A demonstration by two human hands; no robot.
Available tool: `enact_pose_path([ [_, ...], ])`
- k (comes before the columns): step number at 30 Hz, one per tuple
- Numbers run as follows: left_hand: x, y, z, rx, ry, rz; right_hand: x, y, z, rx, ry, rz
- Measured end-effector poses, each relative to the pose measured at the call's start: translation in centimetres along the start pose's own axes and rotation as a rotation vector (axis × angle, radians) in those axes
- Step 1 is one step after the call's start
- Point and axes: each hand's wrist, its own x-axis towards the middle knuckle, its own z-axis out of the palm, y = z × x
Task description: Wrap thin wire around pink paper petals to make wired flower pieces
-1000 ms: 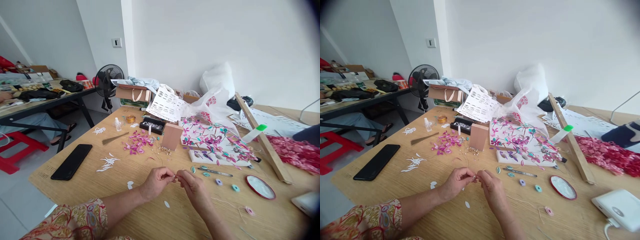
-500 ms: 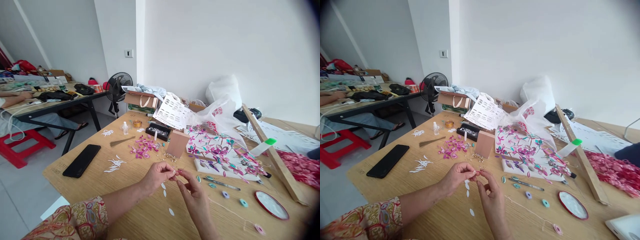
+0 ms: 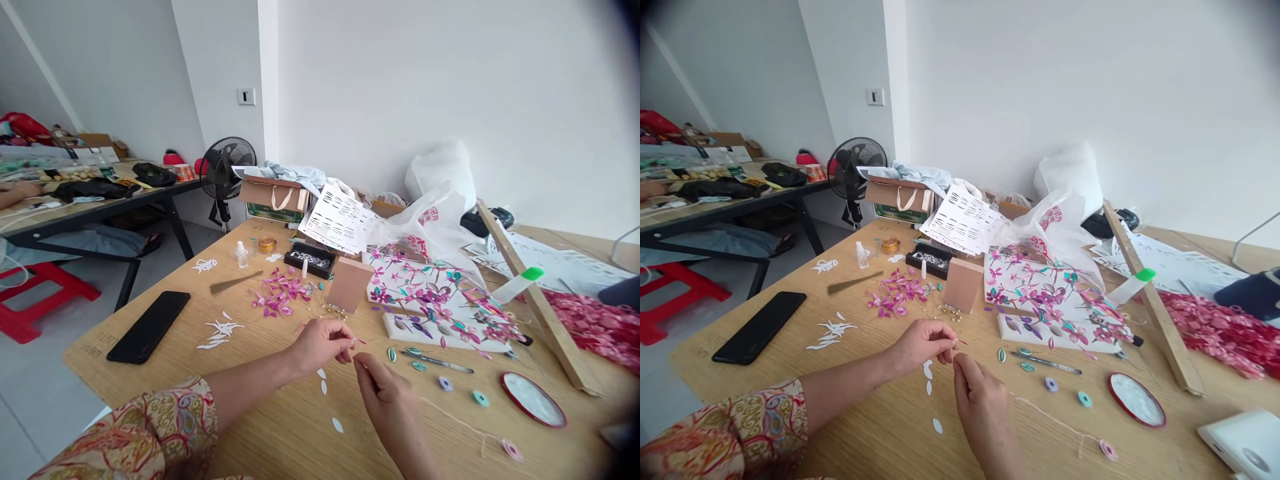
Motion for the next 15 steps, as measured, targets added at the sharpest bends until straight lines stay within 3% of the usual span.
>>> enact_pose_path([
  [3,0.2,-0.1,-0.3,0.215,-0.040,0.080,0.3,0.0,-0.8,-0.122,-0.047,-0.060],
  [5,0.2,0.3,-0.7,0.436,-0.087,0.212,0.9,-0.2,-1.9,-0.186,-0.105,-0.098],
  [9,0.1,1.8,-1.2,0.701,-0.262,0.418,3.3,-0.4,-5.1,-0.205,-0.294,-0.150],
  [12,-0.2,2.7,-1.5,0.506,-0.444,0.275,5.2,0.3,-6.6,-0.056,-0.453,-0.134],
  [15,-0.5,3.1,-1.6,0.151,-0.483,0.059,5.9,1.6,-6.3,0.243,-0.505,-0.028],
])
